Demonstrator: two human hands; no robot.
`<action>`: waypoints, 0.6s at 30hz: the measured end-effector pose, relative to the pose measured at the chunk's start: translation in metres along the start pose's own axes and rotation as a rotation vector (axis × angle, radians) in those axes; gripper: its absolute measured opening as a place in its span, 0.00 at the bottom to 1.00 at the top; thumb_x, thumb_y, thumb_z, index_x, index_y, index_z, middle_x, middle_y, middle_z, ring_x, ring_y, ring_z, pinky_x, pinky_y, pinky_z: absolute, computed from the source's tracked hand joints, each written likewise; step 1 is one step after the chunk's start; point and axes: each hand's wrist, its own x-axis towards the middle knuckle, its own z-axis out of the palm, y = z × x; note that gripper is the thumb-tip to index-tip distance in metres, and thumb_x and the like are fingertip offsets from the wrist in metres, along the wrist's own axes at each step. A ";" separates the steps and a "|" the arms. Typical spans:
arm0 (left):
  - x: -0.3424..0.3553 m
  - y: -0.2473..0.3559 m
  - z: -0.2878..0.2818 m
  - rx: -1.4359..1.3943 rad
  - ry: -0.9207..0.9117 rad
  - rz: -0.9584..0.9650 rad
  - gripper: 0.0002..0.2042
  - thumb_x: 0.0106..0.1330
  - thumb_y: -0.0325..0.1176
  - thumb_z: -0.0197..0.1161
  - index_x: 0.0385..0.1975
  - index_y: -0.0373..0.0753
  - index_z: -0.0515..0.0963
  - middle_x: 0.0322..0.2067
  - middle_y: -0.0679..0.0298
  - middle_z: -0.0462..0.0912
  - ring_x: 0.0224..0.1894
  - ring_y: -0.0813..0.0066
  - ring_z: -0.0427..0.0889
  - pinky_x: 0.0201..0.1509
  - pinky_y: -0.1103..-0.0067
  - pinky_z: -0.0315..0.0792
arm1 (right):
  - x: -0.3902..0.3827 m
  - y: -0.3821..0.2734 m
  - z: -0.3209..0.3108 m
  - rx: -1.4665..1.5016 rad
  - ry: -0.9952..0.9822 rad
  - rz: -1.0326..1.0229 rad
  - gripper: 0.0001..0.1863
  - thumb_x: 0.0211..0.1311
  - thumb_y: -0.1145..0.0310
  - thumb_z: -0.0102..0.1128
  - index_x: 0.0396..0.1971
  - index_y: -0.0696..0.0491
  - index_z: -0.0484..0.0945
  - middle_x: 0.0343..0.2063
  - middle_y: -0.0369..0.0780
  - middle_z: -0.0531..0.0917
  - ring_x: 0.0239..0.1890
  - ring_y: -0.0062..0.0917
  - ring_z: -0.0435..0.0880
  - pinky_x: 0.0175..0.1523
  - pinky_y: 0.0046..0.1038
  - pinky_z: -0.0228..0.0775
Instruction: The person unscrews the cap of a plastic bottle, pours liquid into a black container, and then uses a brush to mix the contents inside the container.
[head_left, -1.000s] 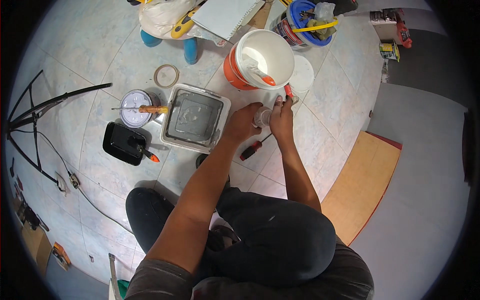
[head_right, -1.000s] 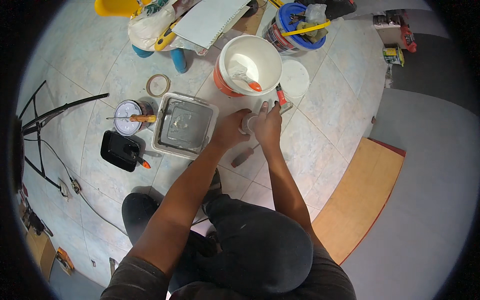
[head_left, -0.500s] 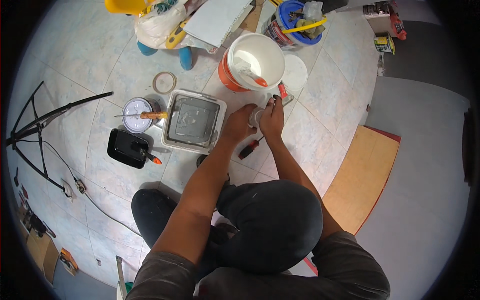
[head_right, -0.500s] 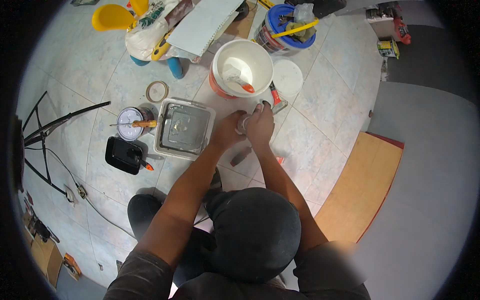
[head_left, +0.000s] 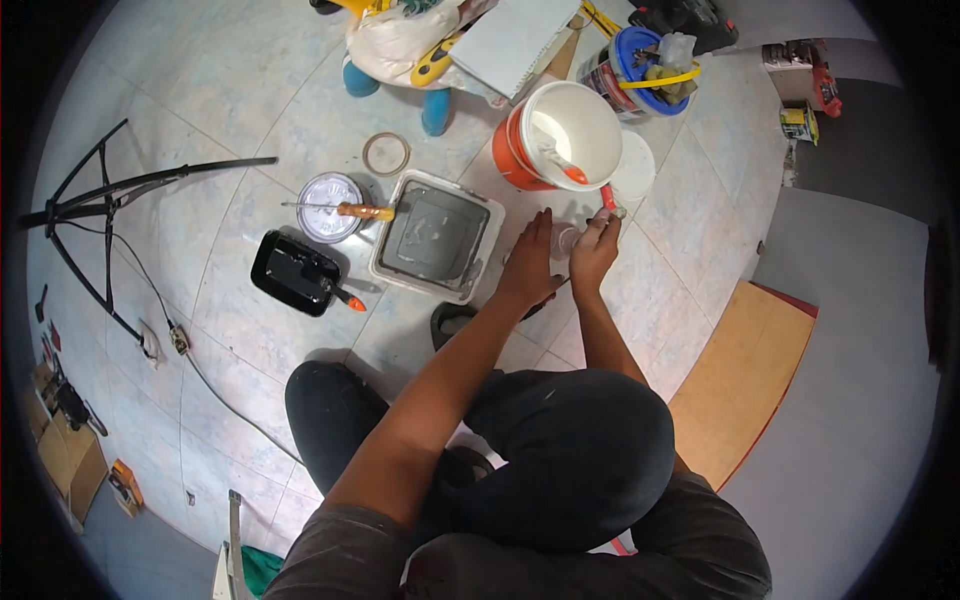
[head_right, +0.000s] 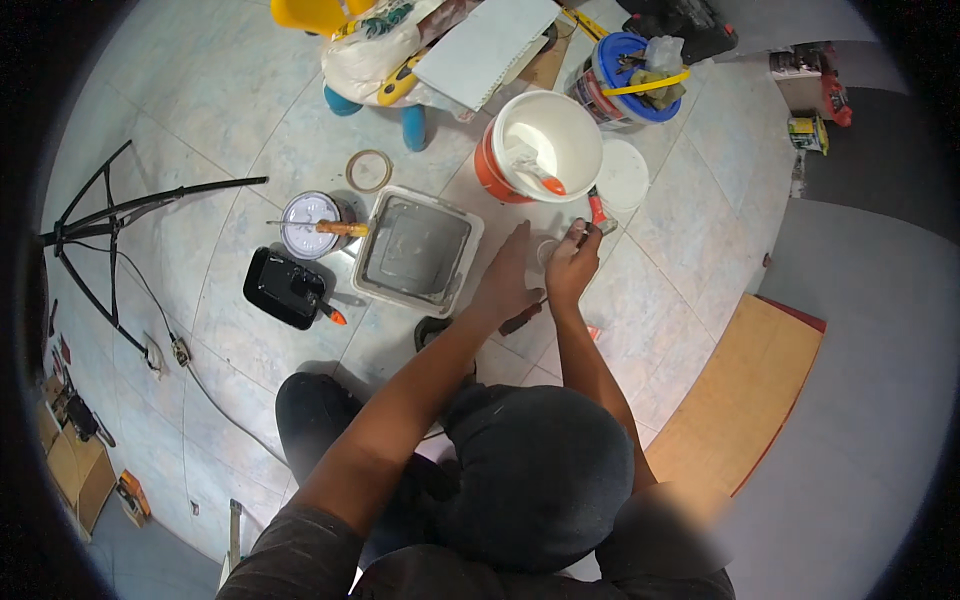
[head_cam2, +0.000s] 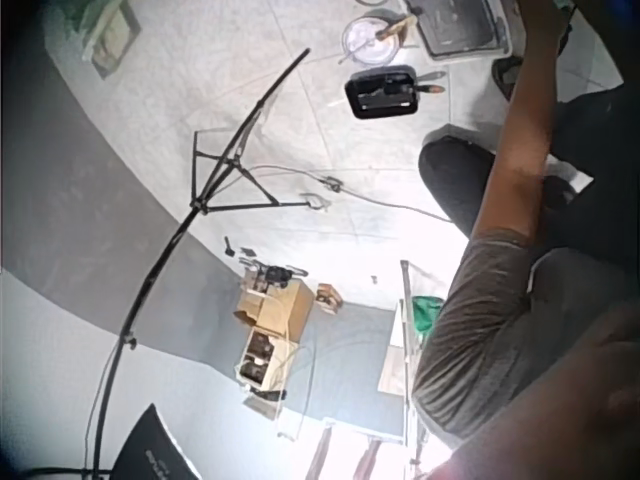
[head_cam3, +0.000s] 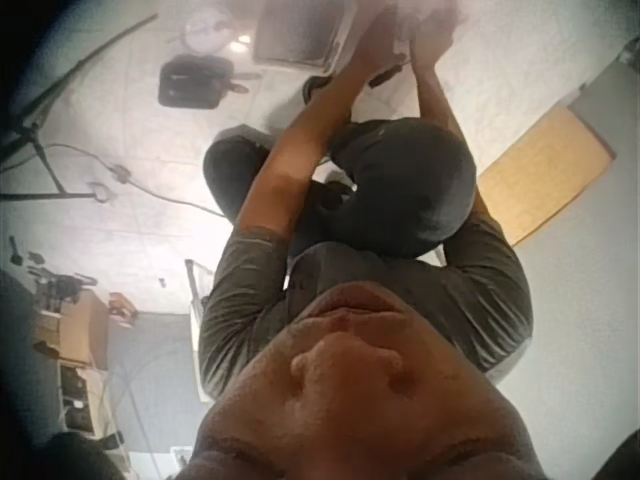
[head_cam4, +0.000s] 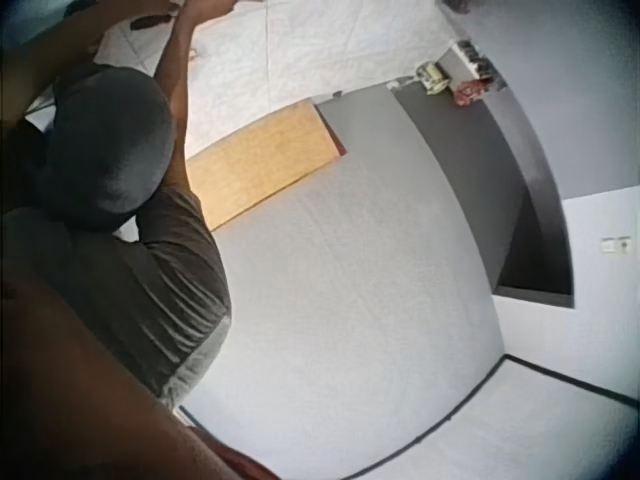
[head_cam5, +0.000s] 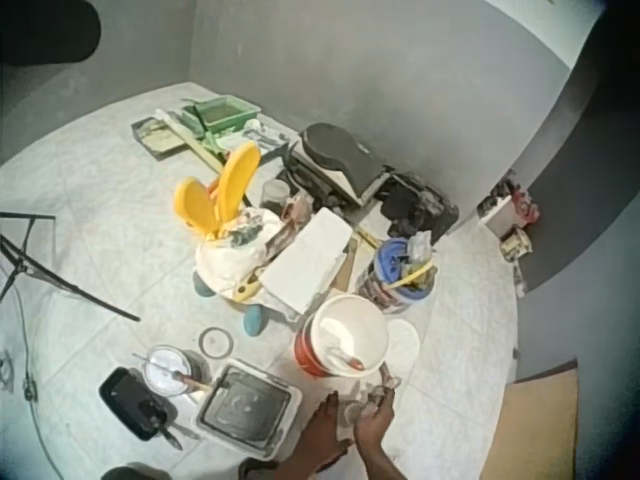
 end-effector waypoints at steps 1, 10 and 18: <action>-0.008 0.001 -0.012 -0.069 -0.022 0.005 0.52 0.54 0.29 0.82 0.79 0.28 0.58 0.73 0.38 0.71 0.75 0.39 0.72 0.79 0.59 0.68 | -0.002 -0.005 -0.001 0.055 0.009 -0.014 0.25 0.88 0.53 0.49 0.54 0.64 0.79 0.40 0.53 0.88 0.41 0.44 0.88 0.50 0.39 0.79; -0.159 0.025 -0.170 -0.380 -0.188 -0.297 0.29 0.64 0.29 0.79 0.66 0.36 0.81 0.60 0.49 0.88 0.63 0.60 0.88 0.71 0.67 0.77 | -0.050 0.001 -0.067 0.065 -0.033 -0.213 0.13 0.81 0.63 0.59 0.51 0.60 0.78 0.36 0.45 0.82 0.40 0.33 0.84 0.51 0.33 0.77; -0.279 -0.025 -0.291 -0.278 0.290 -0.490 0.17 0.71 0.23 0.73 0.57 0.30 0.82 0.52 0.55 0.91 0.54 0.72 0.89 0.63 0.75 0.79 | -0.110 0.021 0.002 -0.620 -0.703 -0.345 0.36 0.73 0.56 0.66 0.78 0.43 0.67 0.61 0.52 0.79 0.56 0.51 0.86 0.54 0.55 0.82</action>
